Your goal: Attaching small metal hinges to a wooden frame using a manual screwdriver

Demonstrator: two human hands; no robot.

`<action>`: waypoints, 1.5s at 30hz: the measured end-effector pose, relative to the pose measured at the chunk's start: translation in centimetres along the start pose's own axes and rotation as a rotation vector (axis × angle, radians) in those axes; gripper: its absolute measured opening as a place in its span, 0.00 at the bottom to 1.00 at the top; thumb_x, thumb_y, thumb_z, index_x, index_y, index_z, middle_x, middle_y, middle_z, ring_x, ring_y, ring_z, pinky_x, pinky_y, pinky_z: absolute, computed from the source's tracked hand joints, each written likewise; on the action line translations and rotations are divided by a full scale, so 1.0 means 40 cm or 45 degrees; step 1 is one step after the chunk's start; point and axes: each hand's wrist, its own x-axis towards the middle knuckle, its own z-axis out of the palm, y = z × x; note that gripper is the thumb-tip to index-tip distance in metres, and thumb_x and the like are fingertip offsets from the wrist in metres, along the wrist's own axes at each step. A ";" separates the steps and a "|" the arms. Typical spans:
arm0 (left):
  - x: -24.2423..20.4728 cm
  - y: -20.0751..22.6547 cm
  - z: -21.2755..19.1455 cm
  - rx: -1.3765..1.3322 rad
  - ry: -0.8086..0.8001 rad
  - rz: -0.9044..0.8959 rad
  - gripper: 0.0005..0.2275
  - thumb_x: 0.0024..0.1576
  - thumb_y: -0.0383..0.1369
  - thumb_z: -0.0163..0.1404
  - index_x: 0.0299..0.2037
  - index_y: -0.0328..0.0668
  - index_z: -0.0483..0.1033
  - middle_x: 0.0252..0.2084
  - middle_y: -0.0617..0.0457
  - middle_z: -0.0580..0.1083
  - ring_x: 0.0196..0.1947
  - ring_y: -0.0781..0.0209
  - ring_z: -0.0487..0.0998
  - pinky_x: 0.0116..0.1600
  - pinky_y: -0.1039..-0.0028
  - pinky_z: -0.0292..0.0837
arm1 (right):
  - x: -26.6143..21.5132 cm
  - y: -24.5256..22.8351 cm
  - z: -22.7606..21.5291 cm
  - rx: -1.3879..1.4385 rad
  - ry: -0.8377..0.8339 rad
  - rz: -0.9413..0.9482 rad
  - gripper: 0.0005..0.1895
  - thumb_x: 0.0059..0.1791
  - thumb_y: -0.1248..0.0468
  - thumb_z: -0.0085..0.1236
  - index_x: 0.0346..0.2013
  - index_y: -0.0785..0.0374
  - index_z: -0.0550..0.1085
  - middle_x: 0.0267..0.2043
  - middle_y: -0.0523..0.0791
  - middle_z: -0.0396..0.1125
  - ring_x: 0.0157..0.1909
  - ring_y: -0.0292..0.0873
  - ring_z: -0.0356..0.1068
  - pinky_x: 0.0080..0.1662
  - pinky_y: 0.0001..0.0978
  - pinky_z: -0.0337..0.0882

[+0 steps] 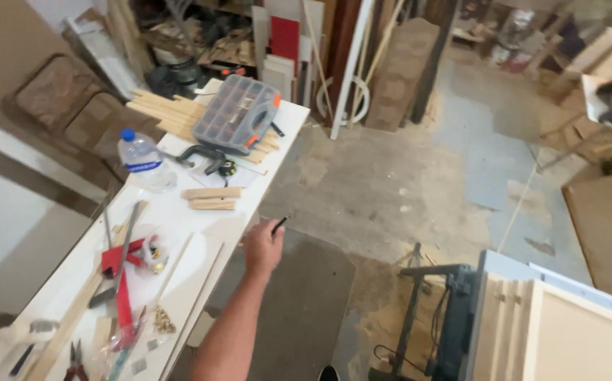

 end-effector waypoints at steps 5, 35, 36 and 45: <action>-0.158 0.445 0.010 -0.602 -0.394 0.166 0.10 0.61 0.37 0.50 0.45 0.43 0.81 0.40 0.50 0.81 0.40 0.48 0.81 0.44 0.62 0.73 | -0.162 -0.141 -0.023 0.180 0.043 0.087 0.20 0.51 0.53 0.55 0.22 0.66 0.74 0.18 0.50 0.67 0.25 0.45 0.69 0.36 0.37 0.68; -0.866 1.385 0.293 -0.130 -1.448 0.387 0.10 0.62 0.44 0.49 0.49 0.64 0.80 0.48 0.61 0.81 0.53 0.56 0.80 0.58 0.63 0.76 | -0.100 0.548 -0.171 1.904 -0.506 0.151 0.11 0.56 0.65 0.50 0.52 0.62 0.73 0.29 0.45 0.75 0.29 0.40 0.78 0.32 0.31 0.82; -0.866 1.400 0.277 -0.028 -1.461 0.383 0.10 0.62 0.44 0.48 0.50 0.65 0.80 0.48 0.61 0.80 0.54 0.56 0.80 0.58 0.62 0.76 | -0.096 0.549 -0.170 1.808 -0.472 0.177 0.10 0.55 0.67 0.50 0.50 0.63 0.73 0.27 0.45 0.74 0.27 0.39 0.77 0.31 0.30 0.81; -0.872 1.396 0.308 0.055 -1.433 0.158 0.11 0.60 0.44 0.49 0.50 0.66 0.80 0.47 0.60 0.81 0.53 0.55 0.80 0.59 0.61 0.76 | -0.024 0.549 -0.250 1.067 -0.358 0.081 0.11 0.53 0.65 0.51 0.47 0.66 0.77 0.27 0.48 0.73 0.27 0.39 0.75 0.29 0.27 0.80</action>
